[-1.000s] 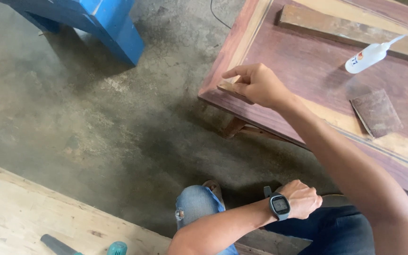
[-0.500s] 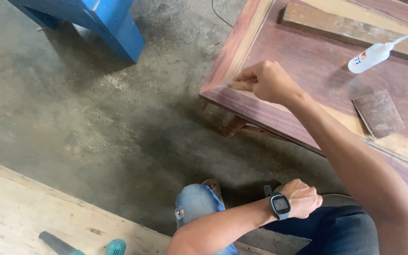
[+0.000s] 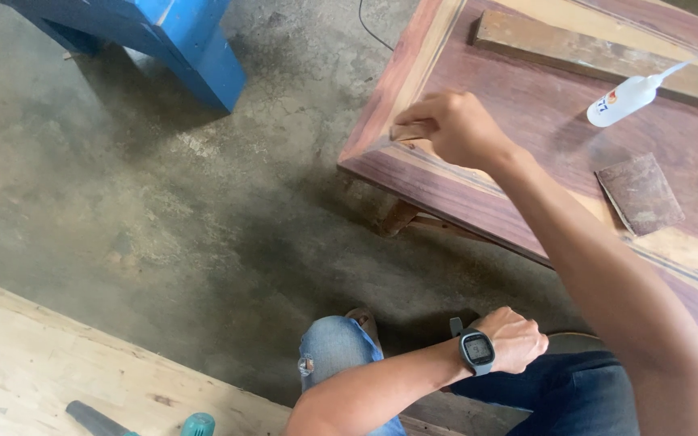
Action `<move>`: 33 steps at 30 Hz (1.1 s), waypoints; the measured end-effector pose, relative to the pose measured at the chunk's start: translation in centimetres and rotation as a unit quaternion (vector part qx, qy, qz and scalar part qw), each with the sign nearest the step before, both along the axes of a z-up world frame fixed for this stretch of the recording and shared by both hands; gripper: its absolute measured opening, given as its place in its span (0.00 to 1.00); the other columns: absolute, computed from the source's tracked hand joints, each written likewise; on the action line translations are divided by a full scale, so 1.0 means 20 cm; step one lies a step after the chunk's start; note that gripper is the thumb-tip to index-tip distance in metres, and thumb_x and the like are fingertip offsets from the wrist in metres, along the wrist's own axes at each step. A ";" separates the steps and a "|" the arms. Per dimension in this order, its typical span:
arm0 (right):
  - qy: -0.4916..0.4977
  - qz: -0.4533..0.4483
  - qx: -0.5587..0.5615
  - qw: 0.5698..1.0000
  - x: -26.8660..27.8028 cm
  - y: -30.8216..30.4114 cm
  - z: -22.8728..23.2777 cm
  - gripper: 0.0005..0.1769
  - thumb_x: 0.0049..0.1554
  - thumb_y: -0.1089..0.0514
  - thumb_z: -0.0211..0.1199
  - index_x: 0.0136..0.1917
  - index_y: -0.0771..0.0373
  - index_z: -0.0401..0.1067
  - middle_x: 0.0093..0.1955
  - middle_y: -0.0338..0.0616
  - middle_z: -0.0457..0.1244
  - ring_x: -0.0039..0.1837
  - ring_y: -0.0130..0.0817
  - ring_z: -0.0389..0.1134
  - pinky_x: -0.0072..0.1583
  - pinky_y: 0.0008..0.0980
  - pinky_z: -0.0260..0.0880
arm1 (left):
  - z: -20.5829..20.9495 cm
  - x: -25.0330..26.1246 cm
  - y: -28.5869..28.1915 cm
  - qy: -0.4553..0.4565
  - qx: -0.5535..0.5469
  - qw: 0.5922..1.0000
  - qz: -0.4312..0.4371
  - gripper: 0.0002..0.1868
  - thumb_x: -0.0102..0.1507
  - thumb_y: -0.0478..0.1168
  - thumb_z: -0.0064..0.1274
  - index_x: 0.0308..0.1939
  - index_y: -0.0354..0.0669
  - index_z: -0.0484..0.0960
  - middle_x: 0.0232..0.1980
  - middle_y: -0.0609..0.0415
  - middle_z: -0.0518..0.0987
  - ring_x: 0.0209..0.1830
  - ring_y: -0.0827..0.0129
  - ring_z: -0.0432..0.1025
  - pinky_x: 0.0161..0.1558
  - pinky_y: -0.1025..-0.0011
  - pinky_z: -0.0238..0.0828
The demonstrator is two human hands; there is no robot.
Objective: The person applies glue from a bottle onto the edges of a wooden table and then sands the surface with a sanding block. The person moves the sanding block along the edges and the top surface of the table.
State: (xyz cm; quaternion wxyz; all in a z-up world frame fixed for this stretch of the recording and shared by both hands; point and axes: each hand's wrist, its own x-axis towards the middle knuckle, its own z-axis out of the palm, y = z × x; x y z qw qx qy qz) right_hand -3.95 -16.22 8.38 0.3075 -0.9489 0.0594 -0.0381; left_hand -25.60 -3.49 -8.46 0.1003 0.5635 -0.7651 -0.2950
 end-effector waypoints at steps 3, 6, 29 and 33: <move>0.039 0.000 -0.032 0.999 0.07 0.04 -0.02 0.13 0.64 0.66 0.60 0.55 0.55 0.82 0.50 0.40 0.74 0.50 0.32 0.71 0.54 0.36 0.77 | -0.02 0.00 0.00 -0.004 0.001 1.000 0.004 0.11 0.67 0.30 0.41 0.36 0.44 0.80 0.27 0.53 0.79 0.23 0.63 0.75 0.28 0.63 0.76; -0.017 0.058 -0.065 0.996 0.08 -0.01 -0.12 0.09 0.64 0.62 0.63 0.53 0.54 0.84 0.44 0.35 0.73 0.47 0.36 0.64 0.48 0.37 0.65 | -0.02 0.00 0.00 -0.003 -0.008 1.000 0.017 0.12 0.66 0.29 0.42 0.35 0.44 0.80 0.26 0.52 0.79 0.22 0.62 0.74 0.28 0.64 0.74; -0.182 -0.412 -0.271 0.851 -2.14 -0.75 -0.57 0.17 0.69 0.75 0.67 0.69 0.68 0.83 0.56 0.57 0.68 0.58 0.53 0.63 0.68 0.45 0.56 | 0.32 1.15 0.27 -0.062 -0.347 0.721 0.596 0.30 0.73 0.54 0.38 0.76 0.46 0.64 0.75 0.49 0.71 0.75 0.54 0.65 0.75 0.40 0.45; -0.199 -0.423 -0.250 0.848 -2.26 -0.85 -0.68 0.15 0.71 0.74 0.73 0.70 0.71 0.84 0.54 0.58 0.65 0.57 0.53 0.64 0.60 0.45 0.64 | 0.26 1.11 0.23 -0.154 -0.314 0.738 0.576 0.28 0.73 0.52 0.37 0.77 0.53 0.65 0.78 0.52 0.67 0.81 0.54 0.56 0.76 0.40 0.46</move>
